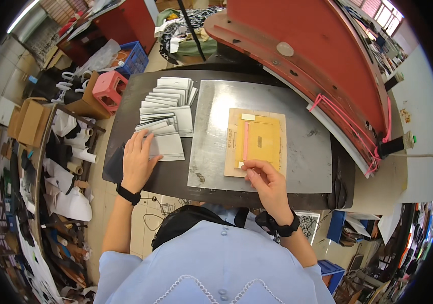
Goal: Assembling leather cardholder components using a jig and a pressing machine.
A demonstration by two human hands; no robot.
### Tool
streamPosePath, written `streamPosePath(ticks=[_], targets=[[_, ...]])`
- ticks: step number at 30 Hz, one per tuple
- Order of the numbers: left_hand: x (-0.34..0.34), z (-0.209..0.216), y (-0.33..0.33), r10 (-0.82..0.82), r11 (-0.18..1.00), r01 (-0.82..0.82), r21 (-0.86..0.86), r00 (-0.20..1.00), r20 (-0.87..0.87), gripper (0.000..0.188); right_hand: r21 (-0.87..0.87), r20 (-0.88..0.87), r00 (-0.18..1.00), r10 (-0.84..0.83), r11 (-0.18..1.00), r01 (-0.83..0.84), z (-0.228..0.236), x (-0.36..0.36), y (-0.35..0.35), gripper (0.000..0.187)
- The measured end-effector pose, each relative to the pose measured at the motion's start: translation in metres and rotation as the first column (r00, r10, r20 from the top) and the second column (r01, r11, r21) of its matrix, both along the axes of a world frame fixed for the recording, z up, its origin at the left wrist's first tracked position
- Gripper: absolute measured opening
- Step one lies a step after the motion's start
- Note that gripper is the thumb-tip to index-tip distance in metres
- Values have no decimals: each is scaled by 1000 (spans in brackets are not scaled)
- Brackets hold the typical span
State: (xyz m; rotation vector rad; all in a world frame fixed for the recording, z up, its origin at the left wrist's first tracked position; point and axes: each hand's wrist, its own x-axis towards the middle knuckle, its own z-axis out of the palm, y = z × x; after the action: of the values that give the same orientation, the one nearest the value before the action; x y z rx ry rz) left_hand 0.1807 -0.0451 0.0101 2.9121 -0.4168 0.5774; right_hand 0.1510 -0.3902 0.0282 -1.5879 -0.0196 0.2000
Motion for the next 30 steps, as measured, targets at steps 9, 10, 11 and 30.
streamPosePath(ticks=[9, 10, 11, 30], targets=[[-1, -1, 0, 0, 999, -3, 35, 995, 101, 41, 18, -41, 996, -77, 997, 78, -11, -10, -29, 20], [-2, 11, -7, 1, 999, 0, -32, 1000, 18, 31, 22, -35, 996, -77, 997, 78, -11, -11, -33, 20], [-2, 12, -7, -31, 992, 26, -124, 999, -45, 26, 18, -36, 996, -80, 997, 81, -10, -11, -36, 20], [-4, 23, -110, -582, 312, -278, -908, 700, -414, 38, 7, 57, 983, 176, 984, -177, -11, 16, -5, 30]])
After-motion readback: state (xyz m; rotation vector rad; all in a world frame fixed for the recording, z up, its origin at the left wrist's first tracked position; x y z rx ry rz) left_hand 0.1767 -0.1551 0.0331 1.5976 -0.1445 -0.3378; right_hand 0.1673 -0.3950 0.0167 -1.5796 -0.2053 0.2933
